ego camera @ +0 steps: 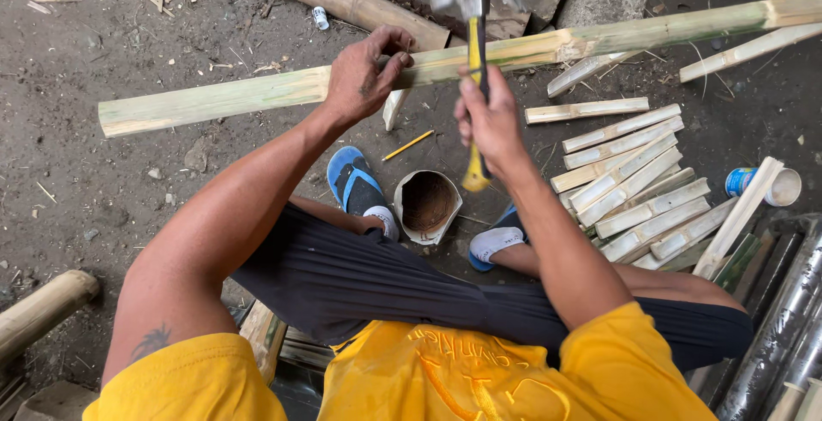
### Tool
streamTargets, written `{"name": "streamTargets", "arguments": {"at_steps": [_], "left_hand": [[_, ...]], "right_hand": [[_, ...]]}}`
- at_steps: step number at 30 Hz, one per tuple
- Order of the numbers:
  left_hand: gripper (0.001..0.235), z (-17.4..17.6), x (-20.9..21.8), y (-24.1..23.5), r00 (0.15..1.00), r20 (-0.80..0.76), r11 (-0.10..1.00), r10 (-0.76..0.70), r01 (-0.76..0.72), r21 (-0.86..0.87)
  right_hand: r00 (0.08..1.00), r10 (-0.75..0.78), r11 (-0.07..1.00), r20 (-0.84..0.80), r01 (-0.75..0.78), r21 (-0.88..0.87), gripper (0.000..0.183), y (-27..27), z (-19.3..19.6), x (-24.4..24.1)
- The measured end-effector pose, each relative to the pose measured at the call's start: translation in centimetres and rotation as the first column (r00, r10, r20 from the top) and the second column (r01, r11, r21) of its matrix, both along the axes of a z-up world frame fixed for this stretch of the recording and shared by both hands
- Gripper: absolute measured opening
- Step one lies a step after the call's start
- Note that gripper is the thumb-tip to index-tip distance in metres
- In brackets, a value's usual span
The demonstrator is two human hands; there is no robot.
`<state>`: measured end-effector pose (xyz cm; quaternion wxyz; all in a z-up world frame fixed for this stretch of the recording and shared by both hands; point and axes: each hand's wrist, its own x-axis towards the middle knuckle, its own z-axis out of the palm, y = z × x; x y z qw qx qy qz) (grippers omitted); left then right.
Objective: The person sits on the ground and uses a hammer to drive nails into a long piece of bamboo. They repeatedly pick up nails from a small container and hammer them into the bamboo at various points. The person also uses a tape measure and pencil to mark the bamboo.
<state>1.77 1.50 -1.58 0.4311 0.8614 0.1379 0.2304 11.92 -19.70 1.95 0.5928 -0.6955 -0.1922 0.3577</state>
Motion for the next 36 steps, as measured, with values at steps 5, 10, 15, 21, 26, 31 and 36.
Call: {"name": "streamTargets", "arguments": {"at_steps": [5,10,15,21,26,31,36], "left_hand": [[0.012,0.1,0.3,0.0,0.985,-0.173,0.997,0.002,0.01,0.073],[0.012,-0.5,0.3,-0.2,0.985,-0.171,0.996,0.003,0.013,0.091],[0.015,-1.6,0.9,0.1,0.975,-0.222,0.994,0.0,0.024,0.108],[0.015,-1.3,0.7,0.0,0.963,-0.269,0.991,-0.004,0.039,0.128],[0.012,-1.4,0.0,-0.1,0.997,-0.07,0.981,-0.016,0.029,0.194],[0.013,-1.0,0.5,0.0,0.992,-0.127,0.985,-0.022,0.043,0.17],[0.023,-0.4,0.3,1.5,0.893,-0.447,0.977,0.053,0.045,0.207]], "right_hand": [[0.976,0.069,0.977,0.207,-0.024,-0.211,0.039,-4.4,1.0,-0.6],[0.853,0.203,0.971,0.482,-0.11,-0.214,0.052,-6.8,4.8,-1.8],[0.659,0.26,0.964,0.705,-0.214,-0.155,0.059,-7.1,7.1,-2.7],[0.413,0.469,0.883,0.781,-0.217,-0.416,0.08,-4.6,6.4,-2.3],[0.488,0.26,0.962,0.833,-0.208,-0.178,0.076,-5.8,7.6,-2.7],[0.415,0.28,0.946,0.866,-0.274,-0.174,0.077,-4.2,7.2,-2.6],[0.573,0.337,0.941,0.747,-0.171,-0.293,0.063,-5.8,9.4,-2.0]]}}
